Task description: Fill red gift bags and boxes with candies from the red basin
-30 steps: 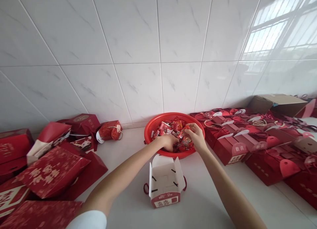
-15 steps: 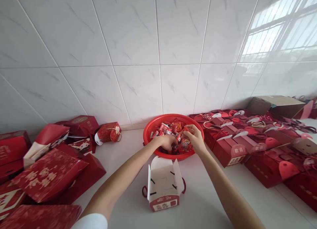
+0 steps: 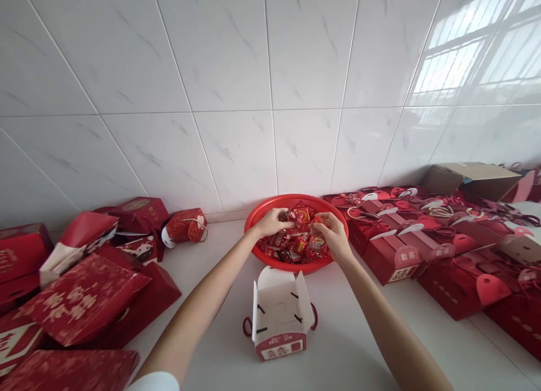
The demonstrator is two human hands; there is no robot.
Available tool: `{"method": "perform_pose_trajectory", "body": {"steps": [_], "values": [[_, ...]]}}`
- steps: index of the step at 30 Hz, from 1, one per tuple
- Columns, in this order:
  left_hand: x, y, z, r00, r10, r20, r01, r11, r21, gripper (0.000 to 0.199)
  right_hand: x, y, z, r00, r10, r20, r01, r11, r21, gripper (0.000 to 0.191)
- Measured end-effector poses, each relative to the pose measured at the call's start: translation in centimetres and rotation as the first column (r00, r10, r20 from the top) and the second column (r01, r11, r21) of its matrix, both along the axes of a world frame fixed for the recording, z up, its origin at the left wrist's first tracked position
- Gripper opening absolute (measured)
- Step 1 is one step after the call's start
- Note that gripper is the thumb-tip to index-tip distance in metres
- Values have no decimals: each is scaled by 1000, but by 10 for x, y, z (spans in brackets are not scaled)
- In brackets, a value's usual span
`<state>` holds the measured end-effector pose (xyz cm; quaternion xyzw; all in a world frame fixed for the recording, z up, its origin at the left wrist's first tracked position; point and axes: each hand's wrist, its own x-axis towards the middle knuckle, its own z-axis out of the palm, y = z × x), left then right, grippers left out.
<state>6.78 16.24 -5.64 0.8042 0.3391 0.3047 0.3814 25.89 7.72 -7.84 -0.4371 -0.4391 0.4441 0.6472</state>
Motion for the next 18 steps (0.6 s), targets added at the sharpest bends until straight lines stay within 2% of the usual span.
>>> {"method": "perform_pose_trajectory", "body": {"steps": [8,18], "values": [[7,-10,3,990,87,115,-74,991,-113,22,0,0,0,1000,7,24,-8,999,41,35],[14,-20,4,958,128,257,-72,974,-214,28,1,1,-1,998,-32,53,30,998,52,36]]}}
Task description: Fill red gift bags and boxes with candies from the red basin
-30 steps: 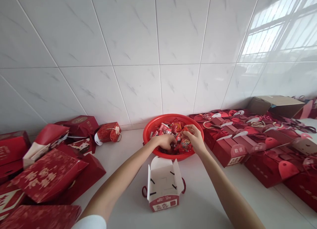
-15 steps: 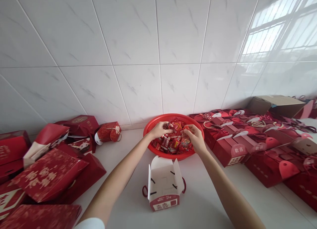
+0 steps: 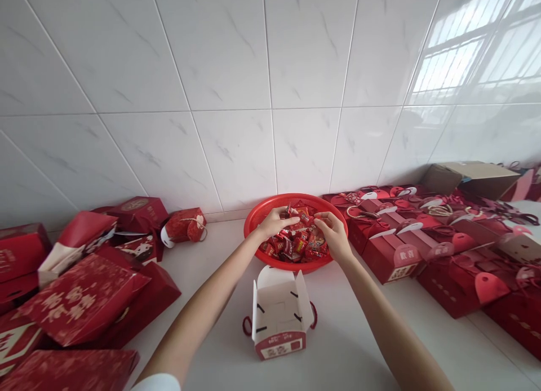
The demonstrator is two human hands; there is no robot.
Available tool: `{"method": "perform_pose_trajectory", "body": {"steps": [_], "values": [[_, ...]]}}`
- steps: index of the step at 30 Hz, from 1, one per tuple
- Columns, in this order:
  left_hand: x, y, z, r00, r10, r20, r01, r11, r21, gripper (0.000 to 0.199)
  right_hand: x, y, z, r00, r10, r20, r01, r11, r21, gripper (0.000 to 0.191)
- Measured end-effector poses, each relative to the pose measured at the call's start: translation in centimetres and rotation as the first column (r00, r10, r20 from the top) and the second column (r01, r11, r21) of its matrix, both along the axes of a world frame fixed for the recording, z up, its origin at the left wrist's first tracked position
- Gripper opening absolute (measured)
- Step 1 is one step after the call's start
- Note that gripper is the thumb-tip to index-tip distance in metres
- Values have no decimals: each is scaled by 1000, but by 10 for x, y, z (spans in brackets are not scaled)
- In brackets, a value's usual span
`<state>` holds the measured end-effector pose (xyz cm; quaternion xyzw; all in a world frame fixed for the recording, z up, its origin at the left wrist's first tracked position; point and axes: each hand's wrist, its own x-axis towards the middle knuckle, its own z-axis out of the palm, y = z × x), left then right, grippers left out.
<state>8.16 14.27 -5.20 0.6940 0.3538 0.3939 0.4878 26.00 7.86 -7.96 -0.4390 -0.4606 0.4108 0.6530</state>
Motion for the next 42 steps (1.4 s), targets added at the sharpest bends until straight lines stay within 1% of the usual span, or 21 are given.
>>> {"method": "perform_pose_trajectory", "body": {"steps": [5,8,11,16,22,28,33,35,38,42], "values": [[3,-6,4,1000,21,13,-21,1000,-14,31,0,-4,4,998,56,15,-56,998,-23,43],[5,-8,5,1000,-5,28,6,999,-50,35,0,-6,7,993,115,39,-113,992,-58,48],[5,-8,3,999,-23,39,26,996,-82,39,1,-7,9,987,149,67,-145,987,-64,49],[0,-7,1,999,2,50,5,991,-134,33,2,-6,6,991,131,32,-130,990,-50,48],[-3,-11,3,998,38,43,-24,957,-288,28,2,-5,4,994,103,-22,-104,994,-30,44],[-4,-12,3,996,51,75,-26,951,-307,27,1,-4,4,996,83,-27,-84,996,-19,43],[-7,-11,1,988,125,86,-85,926,-368,39,1,-4,4,997,76,-26,-77,997,-21,43],[-7,-10,0,986,137,98,-86,912,-401,43,1,-4,4,996,80,-26,-81,996,-32,42],[-7,-8,-1,978,155,139,-88,912,-400,40,2,-4,4,995,104,4,-103,993,-52,39],[-7,-6,-2,968,186,167,-104,908,-407,33,3,-4,4,993,117,28,-116,993,-39,38]]}}
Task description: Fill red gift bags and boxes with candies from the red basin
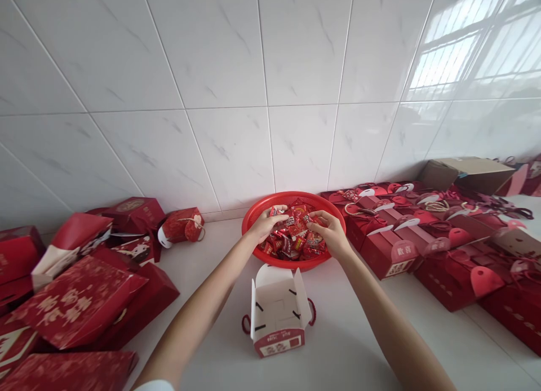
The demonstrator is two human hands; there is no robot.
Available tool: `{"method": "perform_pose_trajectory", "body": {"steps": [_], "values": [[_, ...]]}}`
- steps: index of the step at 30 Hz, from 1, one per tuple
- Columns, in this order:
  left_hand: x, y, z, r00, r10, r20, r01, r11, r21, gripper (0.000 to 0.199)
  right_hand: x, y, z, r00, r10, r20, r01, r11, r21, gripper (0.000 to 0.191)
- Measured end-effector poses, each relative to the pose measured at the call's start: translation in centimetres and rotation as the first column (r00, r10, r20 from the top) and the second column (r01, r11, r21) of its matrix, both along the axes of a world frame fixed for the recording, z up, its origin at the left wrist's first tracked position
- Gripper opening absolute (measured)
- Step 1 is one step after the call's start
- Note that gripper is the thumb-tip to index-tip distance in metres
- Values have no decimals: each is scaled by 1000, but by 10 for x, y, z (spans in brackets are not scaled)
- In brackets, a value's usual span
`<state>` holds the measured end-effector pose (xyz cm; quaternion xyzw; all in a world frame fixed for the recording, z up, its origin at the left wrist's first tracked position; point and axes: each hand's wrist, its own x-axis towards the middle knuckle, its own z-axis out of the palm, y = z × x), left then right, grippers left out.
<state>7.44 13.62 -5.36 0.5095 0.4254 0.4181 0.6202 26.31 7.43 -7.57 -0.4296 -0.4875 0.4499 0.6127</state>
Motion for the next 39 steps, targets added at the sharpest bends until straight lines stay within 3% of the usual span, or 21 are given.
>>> {"method": "perform_pose_trajectory", "body": {"steps": [8,22,28,34,39], "values": [[-3,1,-4,997,-67,-36,68,997,34,32,-1,0,0,1000,-14,-10,14,1000,3,39],[-4,-4,0,947,-323,9,323,947,6,31,0,-1,1,1000,-30,-7,30,999,13,38],[3,-15,5,921,-388,-40,382,918,-109,42,0,0,0,1000,-8,4,8,999,34,38],[4,-17,3,925,-376,-54,373,926,-55,40,-1,-1,0,999,-16,40,14,999,40,37],[4,-17,4,982,-187,-40,187,982,-17,32,-2,-2,2,999,-38,29,38,999,10,36]]}}
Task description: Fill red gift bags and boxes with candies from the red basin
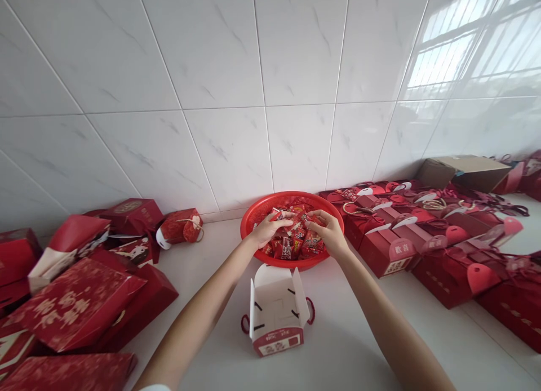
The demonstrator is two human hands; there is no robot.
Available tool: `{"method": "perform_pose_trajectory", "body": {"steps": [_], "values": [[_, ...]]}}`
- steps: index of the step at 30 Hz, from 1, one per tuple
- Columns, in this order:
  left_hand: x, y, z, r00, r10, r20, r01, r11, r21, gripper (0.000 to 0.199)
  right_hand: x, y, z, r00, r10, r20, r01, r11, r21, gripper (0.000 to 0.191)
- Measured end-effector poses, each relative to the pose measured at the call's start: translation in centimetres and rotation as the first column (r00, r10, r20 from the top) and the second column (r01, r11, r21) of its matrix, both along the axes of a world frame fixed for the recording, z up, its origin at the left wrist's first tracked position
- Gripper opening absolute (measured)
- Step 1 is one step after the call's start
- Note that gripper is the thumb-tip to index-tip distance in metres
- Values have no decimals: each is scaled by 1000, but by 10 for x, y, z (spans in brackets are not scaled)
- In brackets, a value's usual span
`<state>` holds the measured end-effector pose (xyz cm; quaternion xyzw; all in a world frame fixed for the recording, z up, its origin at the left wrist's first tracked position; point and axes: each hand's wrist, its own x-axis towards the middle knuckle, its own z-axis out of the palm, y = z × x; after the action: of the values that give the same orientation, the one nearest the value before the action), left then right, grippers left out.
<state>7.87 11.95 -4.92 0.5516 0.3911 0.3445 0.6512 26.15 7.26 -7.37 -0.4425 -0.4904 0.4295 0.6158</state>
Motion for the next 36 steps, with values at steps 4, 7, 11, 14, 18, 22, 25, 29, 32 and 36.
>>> {"method": "perform_pose_trajectory", "body": {"steps": [4,7,11,14,18,22,25,29,32,36], "values": [[2,1,3,971,196,135,-196,981,-18,19,-1,1,0,1000,-6,8,6,1000,3,31],[2,2,3,945,251,212,-243,968,-62,16,0,2,0,998,-32,-61,32,999,-1,27],[4,2,1,933,239,267,-222,971,-94,17,1,1,4,959,37,-282,-45,999,-23,27],[9,-1,0,943,184,276,-162,982,-101,19,0,-1,7,888,137,-439,-181,982,-61,36],[15,-7,3,961,141,238,-122,988,-94,22,-6,-1,7,834,144,-532,-220,972,-81,37],[19,-9,3,967,161,197,-144,985,-96,23,-12,0,4,834,112,-540,-198,975,-104,37],[21,-8,1,966,150,209,-133,987,-93,21,-13,0,4,837,87,-541,-189,972,-137,38],[26,-9,0,980,31,195,-9,993,-115,21,-14,-2,6,868,124,-480,-211,969,-132,38],[28,-10,0,975,-106,195,129,985,-111,30,-15,-3,6,893,105,-437,-175,977,-125,42],[29,-8,2,981,-147,123,158,984,-81,41,-17,-3,3,931,95,-352,-147,981,-125,46]]}}
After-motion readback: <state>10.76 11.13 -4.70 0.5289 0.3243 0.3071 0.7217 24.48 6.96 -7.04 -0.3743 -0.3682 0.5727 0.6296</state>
